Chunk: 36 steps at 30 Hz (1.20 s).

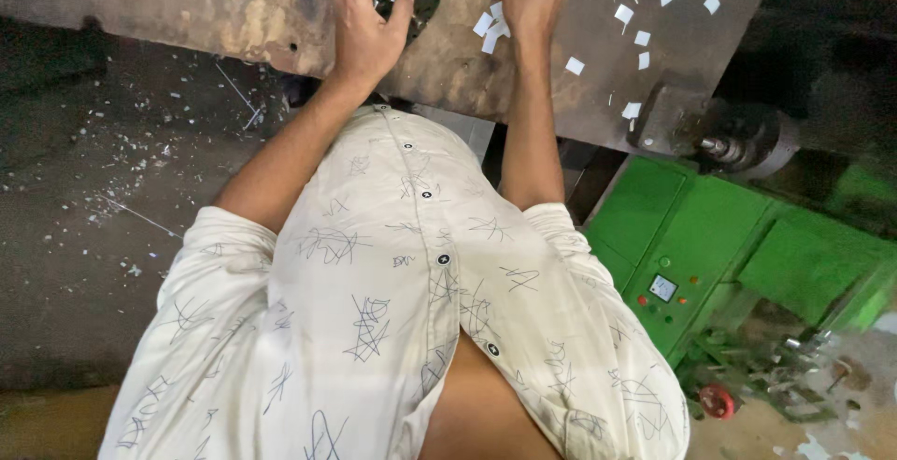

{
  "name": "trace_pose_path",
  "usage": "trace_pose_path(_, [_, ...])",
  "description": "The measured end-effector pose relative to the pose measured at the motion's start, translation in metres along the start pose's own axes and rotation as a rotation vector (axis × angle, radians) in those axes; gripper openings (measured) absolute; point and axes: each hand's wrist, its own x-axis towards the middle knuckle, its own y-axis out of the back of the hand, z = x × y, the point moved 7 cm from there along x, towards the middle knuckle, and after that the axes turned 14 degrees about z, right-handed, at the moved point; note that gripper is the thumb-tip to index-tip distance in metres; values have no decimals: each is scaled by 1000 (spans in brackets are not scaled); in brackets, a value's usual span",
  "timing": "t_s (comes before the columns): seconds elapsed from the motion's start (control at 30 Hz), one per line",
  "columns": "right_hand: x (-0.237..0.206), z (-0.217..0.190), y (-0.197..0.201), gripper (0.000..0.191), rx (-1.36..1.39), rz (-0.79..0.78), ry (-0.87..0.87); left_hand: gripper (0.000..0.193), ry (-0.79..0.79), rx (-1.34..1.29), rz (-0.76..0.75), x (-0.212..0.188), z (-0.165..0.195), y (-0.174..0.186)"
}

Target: The person places small white square pieces into the slots of a circular metal object. They then use scissors to trim the excess material from the inserted pieces. The person repeats this process for multiple slots around the circular object.

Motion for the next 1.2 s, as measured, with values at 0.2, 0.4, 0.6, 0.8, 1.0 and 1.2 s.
trace_pose_path(0.2, [-18, 10, -7, 11, 497, -131, -251, 35, 5, -7, 17, -5, -2, 3])
trace_pose_path(0.4, [-69, -7, -13, 17, 868, -252, -438, 33, 20, 36, 0, -6, -1, 6])
trace_pose_path(0.6, [-89, -20, -18, 21, 953, -307, -388, 31, -85, 148, -122, 6, 7, 4])
trace_pose_path(0.8, [-103, -25, -27, 17, 1022, -234, -430, 21, 32, 45, -78, 1, 7, -1])
trace_pose_path(1.0, [-106, -36, -37, 7, 933, -162, -434, 20, 0, 86, -243, 8, 17, 6])
trace_pose_path(1.2, [-101, -35, -41, 7, 924, -146, -438, 16, 0, 134, -332, 12, 9, 8])
